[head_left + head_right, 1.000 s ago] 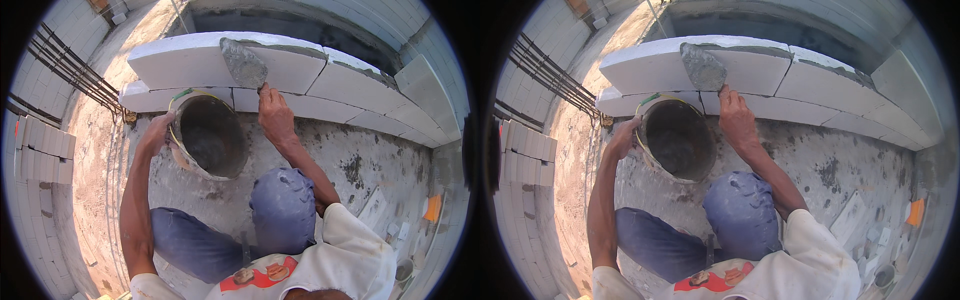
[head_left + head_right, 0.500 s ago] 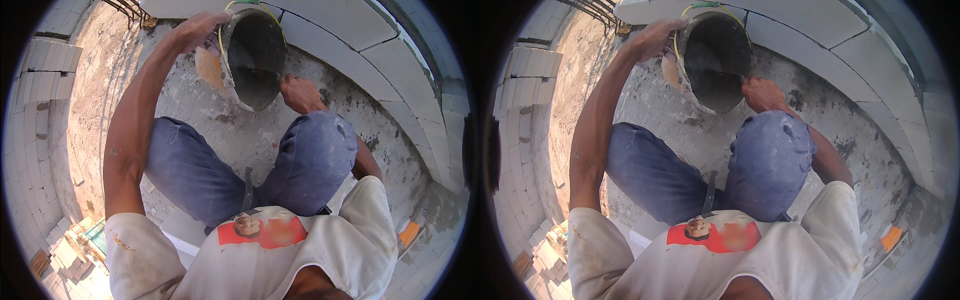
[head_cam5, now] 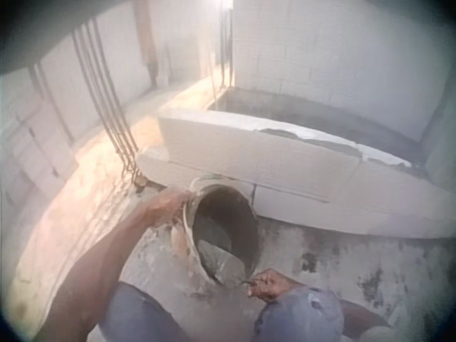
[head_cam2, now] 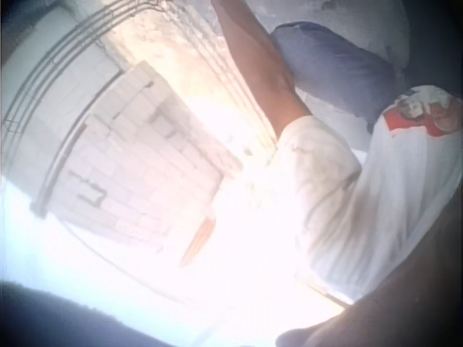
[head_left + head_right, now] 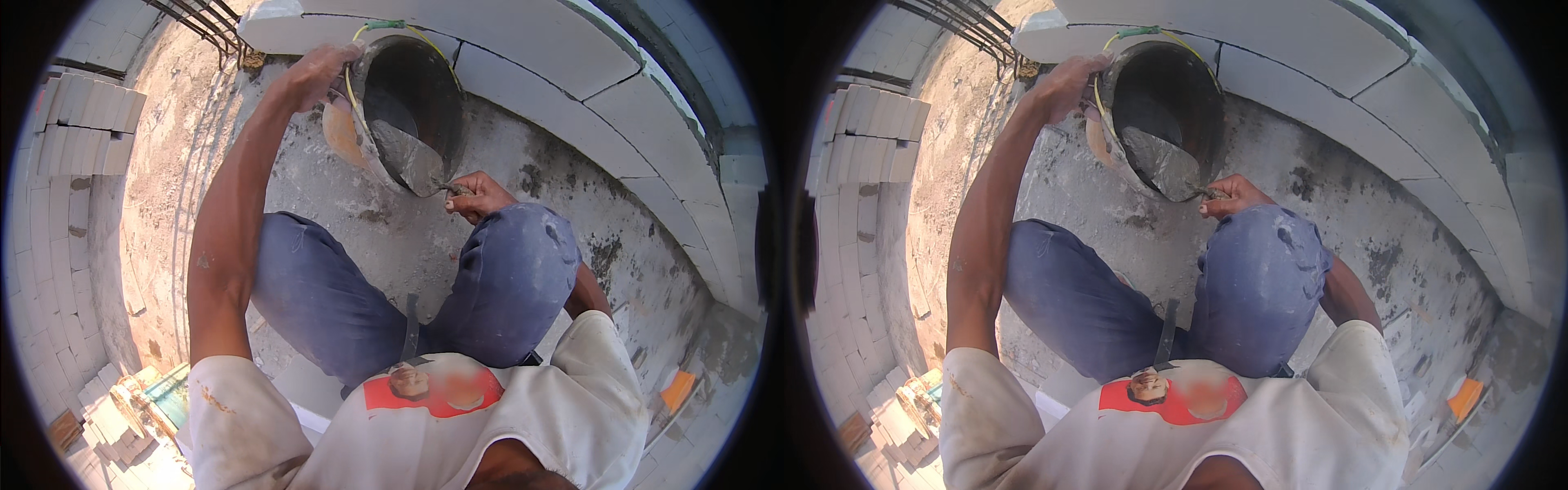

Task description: The person applies mortar to a curved wall using a trowel and places white blocks into the wall structure. They use a hammer to tap the blocks into position and a tape measure to check dimensions.

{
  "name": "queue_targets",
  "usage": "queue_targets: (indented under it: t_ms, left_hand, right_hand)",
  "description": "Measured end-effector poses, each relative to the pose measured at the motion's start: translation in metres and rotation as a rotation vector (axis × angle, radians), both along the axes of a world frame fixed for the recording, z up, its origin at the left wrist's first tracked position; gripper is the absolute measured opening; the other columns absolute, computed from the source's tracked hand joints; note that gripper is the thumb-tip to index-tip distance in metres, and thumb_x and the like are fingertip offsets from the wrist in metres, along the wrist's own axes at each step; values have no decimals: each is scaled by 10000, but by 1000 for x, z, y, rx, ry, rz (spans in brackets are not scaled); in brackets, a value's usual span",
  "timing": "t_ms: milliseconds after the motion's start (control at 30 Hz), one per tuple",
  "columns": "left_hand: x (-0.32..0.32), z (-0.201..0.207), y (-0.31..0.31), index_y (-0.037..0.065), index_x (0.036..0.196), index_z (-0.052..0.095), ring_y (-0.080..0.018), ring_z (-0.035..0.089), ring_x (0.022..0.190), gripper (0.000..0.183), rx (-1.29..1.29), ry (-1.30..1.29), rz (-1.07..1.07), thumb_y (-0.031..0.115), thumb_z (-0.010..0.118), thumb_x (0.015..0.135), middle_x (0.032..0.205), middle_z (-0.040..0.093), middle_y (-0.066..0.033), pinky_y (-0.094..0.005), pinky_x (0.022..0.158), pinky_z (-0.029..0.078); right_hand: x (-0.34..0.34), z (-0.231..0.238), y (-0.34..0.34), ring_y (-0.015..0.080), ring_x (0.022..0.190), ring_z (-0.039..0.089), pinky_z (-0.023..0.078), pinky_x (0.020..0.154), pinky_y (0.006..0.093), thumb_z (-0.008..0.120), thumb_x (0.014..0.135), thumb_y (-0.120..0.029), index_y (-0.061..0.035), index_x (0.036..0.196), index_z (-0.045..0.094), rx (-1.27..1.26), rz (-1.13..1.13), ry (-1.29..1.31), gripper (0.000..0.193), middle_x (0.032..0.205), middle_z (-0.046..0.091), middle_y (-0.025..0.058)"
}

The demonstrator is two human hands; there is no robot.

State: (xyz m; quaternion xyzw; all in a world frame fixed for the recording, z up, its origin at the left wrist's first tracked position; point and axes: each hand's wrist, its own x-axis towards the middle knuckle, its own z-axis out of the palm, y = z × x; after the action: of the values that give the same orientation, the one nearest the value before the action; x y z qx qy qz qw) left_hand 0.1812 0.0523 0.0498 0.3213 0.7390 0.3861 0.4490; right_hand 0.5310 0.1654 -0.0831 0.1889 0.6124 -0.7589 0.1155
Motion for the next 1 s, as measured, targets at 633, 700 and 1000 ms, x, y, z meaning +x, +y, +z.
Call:
queue_targets:
  t_ms: [633, 700, 1000]
  left_hand:
    - [-9, -8, -5, -9, 1224, 615, -215, 672, 789, 504, 109, -41, 47, 448, 499, 1045, 1062, 652, -101, -385, 585, 616]
    - [-3, -3, -6, -47, 1110, 652, -207, 661, 759, 542, 119, -27, 51, 467, 487, 1055, 944, 642, -104, -360, 569, 594]
    - [14, 4, 0, -27, 1063, 673, -185, 652, 709, 544, 143, -68, 51, 482, 483, 1049, 871, 633, -92, -342, 548, 599]
  right_hand:
    - [-42, 297, 95, 301, 931, 769, 634, 789, 415, 601, 931, -19, 98, 1103, 698, 2331, -22, -464, 229, 1056, 739, 183]
    - [-35, 294, 99, 306, 915, 776, 635, 775, 421, 614, 916, -12, 92, 1042, 720, 2332, 38, -534, 194, 1030, 746, 180]
    - [95, 307, 207, 369, 924, 770, 623, 772, 476, 645, 852, -18, -17, 939, 786, 2133, 106, -988, 166, 957, 770, 193]
